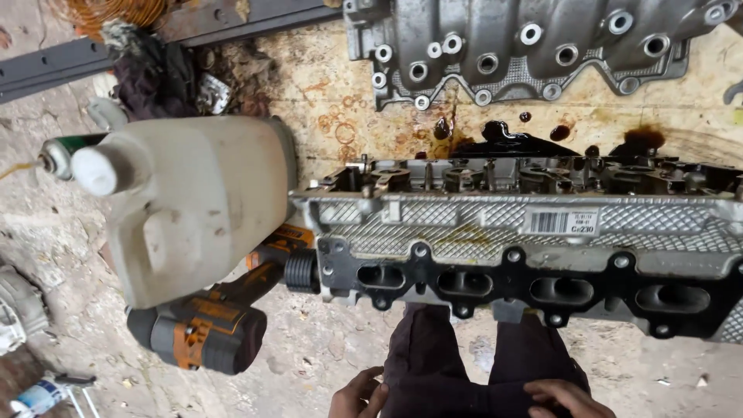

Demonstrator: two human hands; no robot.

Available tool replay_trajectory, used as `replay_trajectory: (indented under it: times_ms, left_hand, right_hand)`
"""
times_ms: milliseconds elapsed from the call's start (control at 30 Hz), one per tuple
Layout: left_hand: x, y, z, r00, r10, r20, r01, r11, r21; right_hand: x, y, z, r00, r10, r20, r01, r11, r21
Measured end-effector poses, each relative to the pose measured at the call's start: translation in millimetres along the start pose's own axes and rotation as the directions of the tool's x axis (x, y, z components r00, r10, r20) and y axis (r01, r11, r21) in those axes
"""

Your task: The person uses a wrench to loosen and remove bolts from a metallic engine component on a workbench. After removing the bolts, they lift the top cover off the engine part and place it on the table, revealing the internal mechanism.

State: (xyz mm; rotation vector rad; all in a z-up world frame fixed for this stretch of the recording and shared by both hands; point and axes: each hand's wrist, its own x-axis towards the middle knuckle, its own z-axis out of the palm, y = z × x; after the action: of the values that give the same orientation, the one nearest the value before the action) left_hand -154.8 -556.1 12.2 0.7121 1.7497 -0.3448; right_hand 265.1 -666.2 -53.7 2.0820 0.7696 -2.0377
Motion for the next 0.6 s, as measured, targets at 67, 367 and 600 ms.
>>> replay_trajectory:
  times_ms: [67,367,600]
  left_hand:
    - [-4.7,15.9,-6.1,0.996,0.020,0.083,-0.022,1.000,0.022]
    - [-4.5,14.7,1.9,0.963,0.257,0.086,-0.261,0.965,0.038]
    - [-52.7,134.8,-1.8,0.921,0.106,0.374,0.243,0.593,-0.768]
  right_hand:
    - [-4.8,-25.1,3.5,0.996,-0.072,-0.058,0.072,0.997,-0.006]
    - [-11.8,-48.7,-16.0,0.980,0.166,-0.113,-0.162,0.986,0.043]
    - [-12.6,-28.5,-39.4,0.989,-0.134,-0.064,0.147,0.848,0.508]
